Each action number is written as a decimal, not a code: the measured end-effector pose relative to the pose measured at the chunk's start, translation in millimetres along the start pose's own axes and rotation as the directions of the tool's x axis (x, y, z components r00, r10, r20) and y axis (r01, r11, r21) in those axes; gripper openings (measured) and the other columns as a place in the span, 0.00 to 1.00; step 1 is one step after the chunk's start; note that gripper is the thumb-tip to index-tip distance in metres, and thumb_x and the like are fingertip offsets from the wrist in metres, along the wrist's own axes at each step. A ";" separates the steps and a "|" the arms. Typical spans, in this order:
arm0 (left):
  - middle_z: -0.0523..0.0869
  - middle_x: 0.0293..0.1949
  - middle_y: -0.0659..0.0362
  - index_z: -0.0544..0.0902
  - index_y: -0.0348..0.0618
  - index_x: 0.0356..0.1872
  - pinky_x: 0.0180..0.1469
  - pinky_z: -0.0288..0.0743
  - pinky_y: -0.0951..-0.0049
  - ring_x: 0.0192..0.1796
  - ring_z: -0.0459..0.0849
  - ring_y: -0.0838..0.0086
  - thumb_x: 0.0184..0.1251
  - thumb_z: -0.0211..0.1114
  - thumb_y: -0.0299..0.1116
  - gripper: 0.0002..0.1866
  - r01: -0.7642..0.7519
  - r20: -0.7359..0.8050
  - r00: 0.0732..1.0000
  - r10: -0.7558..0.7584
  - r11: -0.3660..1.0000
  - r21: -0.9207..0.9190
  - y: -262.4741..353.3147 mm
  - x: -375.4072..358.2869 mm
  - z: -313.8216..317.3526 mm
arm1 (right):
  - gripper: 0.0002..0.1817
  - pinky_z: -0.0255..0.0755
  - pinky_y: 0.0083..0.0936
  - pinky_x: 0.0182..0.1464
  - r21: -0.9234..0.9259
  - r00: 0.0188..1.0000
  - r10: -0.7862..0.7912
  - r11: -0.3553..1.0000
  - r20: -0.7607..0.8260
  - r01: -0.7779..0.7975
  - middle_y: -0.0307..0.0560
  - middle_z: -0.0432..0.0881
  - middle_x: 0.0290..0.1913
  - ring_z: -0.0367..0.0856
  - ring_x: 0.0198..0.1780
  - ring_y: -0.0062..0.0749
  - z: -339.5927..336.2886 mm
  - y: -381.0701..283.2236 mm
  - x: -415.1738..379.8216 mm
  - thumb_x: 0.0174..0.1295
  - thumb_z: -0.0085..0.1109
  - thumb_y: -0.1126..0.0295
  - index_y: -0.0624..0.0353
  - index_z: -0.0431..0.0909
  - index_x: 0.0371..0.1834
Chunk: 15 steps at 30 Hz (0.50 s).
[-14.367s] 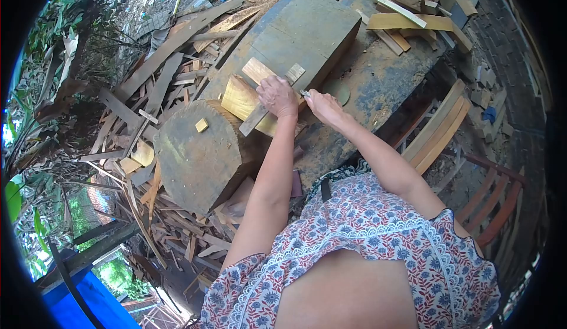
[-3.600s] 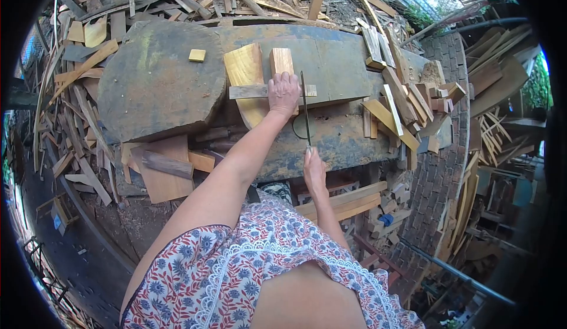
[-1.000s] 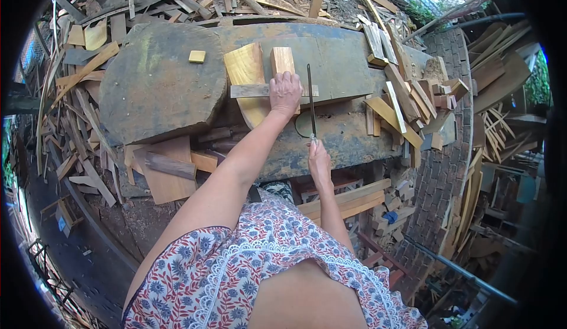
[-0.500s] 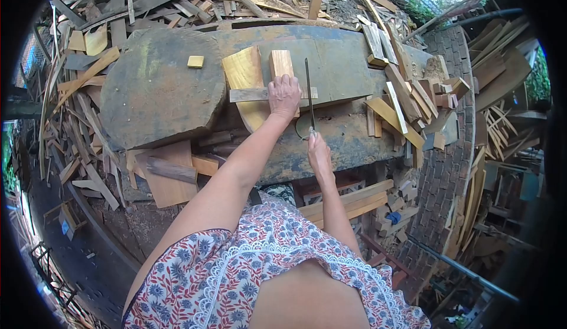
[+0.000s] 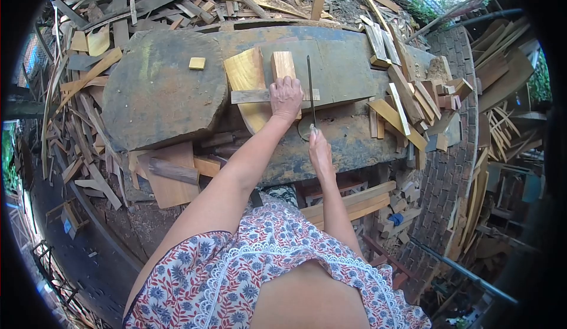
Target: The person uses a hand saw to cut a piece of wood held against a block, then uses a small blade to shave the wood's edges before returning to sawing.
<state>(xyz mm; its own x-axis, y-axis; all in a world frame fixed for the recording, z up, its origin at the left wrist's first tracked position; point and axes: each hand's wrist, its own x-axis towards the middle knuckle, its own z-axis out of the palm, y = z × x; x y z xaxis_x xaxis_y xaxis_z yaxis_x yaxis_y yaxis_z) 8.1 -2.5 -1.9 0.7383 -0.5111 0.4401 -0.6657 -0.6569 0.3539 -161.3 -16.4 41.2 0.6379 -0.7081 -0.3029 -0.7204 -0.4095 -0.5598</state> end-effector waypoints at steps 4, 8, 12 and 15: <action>0.74 0.32 0.57 0.75 0.47 0.30 0.42 0.66 0.61 0.40 0.74 0.63 0.55 0.61 0.35 0.06 -0.011 0.005 1.000 0.012 1.000 -0.018 -1.3 0.4 -2.0 | 0.18 0.68 0.53 0.44 -0.030 0.998 0.059 0.998 -0.011 -0.059 0.67 0.80 0.38 0.77 0.44 0.66 -1.5 2.5 -13.8 0.71 0.40 0.58 0.62 0.73 0.43; 0.74 0.32 0.57 0.75 0.47 0.30 0.42 0.67 0.61 0.40 0.74 0.63 0.56 0.61 0.36 0.06 -0.005 0.007 1.000 0.005 1.000 -0.026 -0.4 -0.4 0.0 | 0.17 0.67 0.55 0.43 0.020 0.998 -0.026 0.999 -0.054 0.027 0.69 0.79 0.38 0.76 0.43 0.67 -0.7 -14.7 31.3 0.70 0.40 0.59 0.63 0.72 0.43; 0.74 0.31 0.58 0.75 0.48 0.28 0.41 0.66 0.62 0.40 0.74 0.64 0.54 0.60 0.37 0.06 -0.012 -0.025 1.000 0.012 1.000 0.000 -0.8 -0.2 -0.4 | 0.17 0.67 0.55 0.43 0.018 0.996 -0.052 0.998 -0.077 0.054 0.69 0.79 0.38 0.76 0.43 0.68 -0.1 -23.9 44.2 0.70 0.41 0.59 0.63 0.71 0.43; 0.74 0.31 0.58 0.76 0.48 0.29 0.41 0.66 0.63 0.39 0.74 0.64 0.54 0.60 0.37 0.06 -0.032 -0.008 0.999 0.032 0.999 0.002 -1.8 0.8 1.5 | 0.19 0.68 0.50 0.45 0.013 0.999 0.015 1.000 -0.030 -0.015 0.66 0.80 0.39 0.77 0.45 0.64 -1.2 -13.0 14.7 0.71 0.39 0.58 0.63 0.74 0.43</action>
<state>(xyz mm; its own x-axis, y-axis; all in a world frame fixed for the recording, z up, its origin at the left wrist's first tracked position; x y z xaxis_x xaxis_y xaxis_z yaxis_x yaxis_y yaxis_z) 10.0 -2.5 -3.5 0.7157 -0.5274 0.4578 -0.6888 -0.6415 0.3377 -142.8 -22.2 44.9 0.6186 -0.7311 -0.2879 -0.7259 -0.3915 -0.5655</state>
